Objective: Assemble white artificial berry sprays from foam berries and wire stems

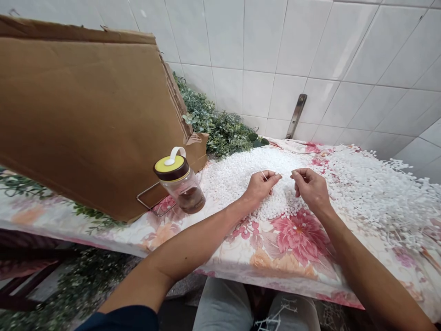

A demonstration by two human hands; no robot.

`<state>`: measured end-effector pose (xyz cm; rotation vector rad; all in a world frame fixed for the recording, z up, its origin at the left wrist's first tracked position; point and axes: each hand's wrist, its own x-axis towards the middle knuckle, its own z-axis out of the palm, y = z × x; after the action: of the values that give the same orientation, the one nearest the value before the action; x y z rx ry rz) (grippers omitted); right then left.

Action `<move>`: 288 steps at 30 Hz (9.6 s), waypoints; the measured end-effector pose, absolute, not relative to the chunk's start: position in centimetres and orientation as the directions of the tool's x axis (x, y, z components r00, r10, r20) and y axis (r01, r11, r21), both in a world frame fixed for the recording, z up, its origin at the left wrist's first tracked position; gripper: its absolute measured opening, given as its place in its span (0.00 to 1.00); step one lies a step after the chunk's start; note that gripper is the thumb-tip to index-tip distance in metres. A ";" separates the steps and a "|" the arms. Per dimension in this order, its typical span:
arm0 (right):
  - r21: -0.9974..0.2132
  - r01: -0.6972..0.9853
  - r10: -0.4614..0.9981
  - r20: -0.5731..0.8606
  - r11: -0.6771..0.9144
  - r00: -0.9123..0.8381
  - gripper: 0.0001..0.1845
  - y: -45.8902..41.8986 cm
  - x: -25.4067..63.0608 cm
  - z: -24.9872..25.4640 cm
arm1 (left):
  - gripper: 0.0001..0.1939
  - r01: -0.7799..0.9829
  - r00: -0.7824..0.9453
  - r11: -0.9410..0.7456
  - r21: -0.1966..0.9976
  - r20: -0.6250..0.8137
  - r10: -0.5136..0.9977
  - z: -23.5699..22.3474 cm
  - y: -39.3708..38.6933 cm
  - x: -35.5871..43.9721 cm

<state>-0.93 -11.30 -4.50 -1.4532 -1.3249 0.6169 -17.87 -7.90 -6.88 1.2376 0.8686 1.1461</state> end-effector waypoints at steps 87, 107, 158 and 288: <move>-0.798 0.592 0.868 0.367 0.108 0.335 0.14 -10.2 0.0 -5.1 | 0.12 0.032 0.214 -0.247 0.969 0.235 0.948 -7.9 -7.5 -17.8; -0.782 0.570 0.943 0.330 0.253 0.034 0.13 -11.0 -0.9 -6.1 | 0.13 0.051 0.255 -0.207 0.977 0.188 0.948 -8.4 -7.4 -18.0; -0.665 0.703 0.839 0.512 0.252 0.183 0.10 -10.9 -0.2 -5.6 | 0.11 0.095 0.276 -0.216 0.972 0.183 0.944 -8.0 -7.7 -17.9; -0.964 -0.209 0.984 0.141 0.162 0.112 0.23 -11.1 -1.0 -4.2 | 0.33 -0.301 0.493 0.154 0.941 0.015 0.870 -6.0 -7.6 -18.8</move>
<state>-1.03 -11.07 -4.24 -0.9828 -1.0489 1.1239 -18.81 -7.65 -6.00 1.1122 0.6320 0.9240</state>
